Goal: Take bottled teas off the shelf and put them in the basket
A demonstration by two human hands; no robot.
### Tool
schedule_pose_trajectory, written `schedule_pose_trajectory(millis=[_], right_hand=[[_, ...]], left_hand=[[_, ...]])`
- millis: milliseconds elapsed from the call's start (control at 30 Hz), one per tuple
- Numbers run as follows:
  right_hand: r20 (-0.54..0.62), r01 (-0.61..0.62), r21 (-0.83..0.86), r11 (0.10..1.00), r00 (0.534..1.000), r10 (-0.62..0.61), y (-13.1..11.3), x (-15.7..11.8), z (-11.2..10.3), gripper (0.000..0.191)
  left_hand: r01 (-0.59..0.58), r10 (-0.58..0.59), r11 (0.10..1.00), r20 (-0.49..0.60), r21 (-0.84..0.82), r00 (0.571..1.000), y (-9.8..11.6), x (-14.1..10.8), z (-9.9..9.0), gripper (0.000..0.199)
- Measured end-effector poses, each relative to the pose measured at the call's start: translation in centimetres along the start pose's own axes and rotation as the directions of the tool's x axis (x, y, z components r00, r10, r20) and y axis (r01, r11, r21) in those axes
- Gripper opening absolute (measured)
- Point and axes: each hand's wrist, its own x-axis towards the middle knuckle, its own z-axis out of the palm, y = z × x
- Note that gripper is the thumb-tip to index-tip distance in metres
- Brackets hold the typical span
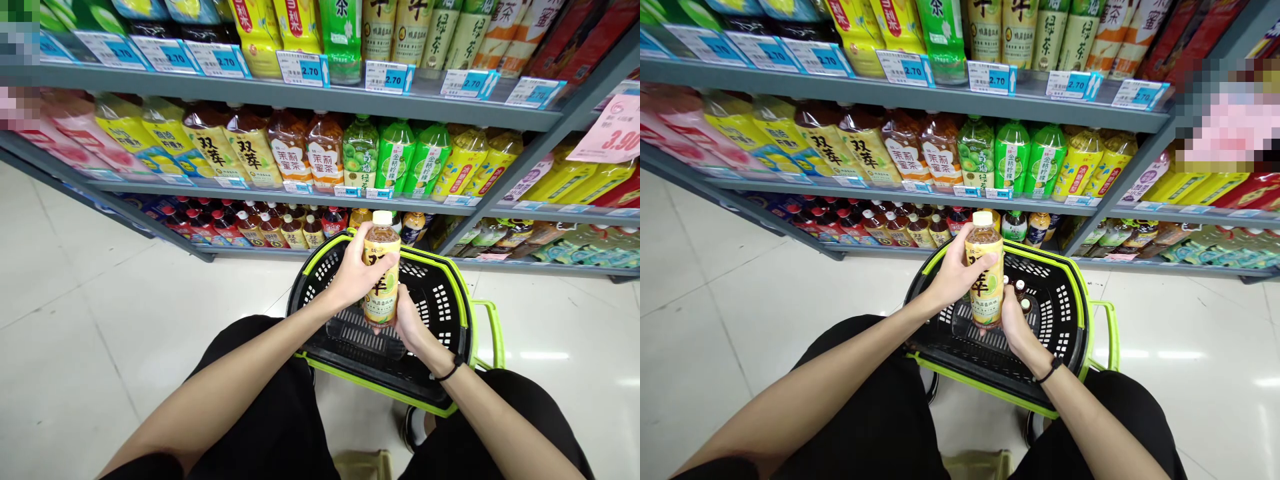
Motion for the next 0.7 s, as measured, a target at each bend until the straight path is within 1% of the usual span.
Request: schedule_pose_trajectory(millis=[100,267,533,700], right_hand=[[-0.012,-0.011,-0.004,1.000,1.000,0.011,-0.14,-0.01,0.13,0.051],[-0.001,-0.007,0.005,1.000,1.000,0.007,-0.15,0.02,0.15,0.049],[0.015,-0.009,-0.005,1.000,1.000,0.009,-0.03,-0.01,0.04,0.051],[-0.004,-0.010,-0.011,1.000,1.000,0.010,-0.09,-0.01,0.08,0.051]], left_hand=[[0.008,-0.008,1.000,-0.002,0.011,1.000,0.02,0.02,-0.03,0.052],[-0.001,0.001,1.000,0.002,-0.005,1.000,-0.13,0.02,-0.02,0.051],[-0.005,0.005,1.000,-0.003,-0.012,1.000,-0.23,0.05,0.00,0.051],[-0.003,0.003,1.000,0.000,-0.009,1.000,-0.23,0.10,0.04,0.050]])
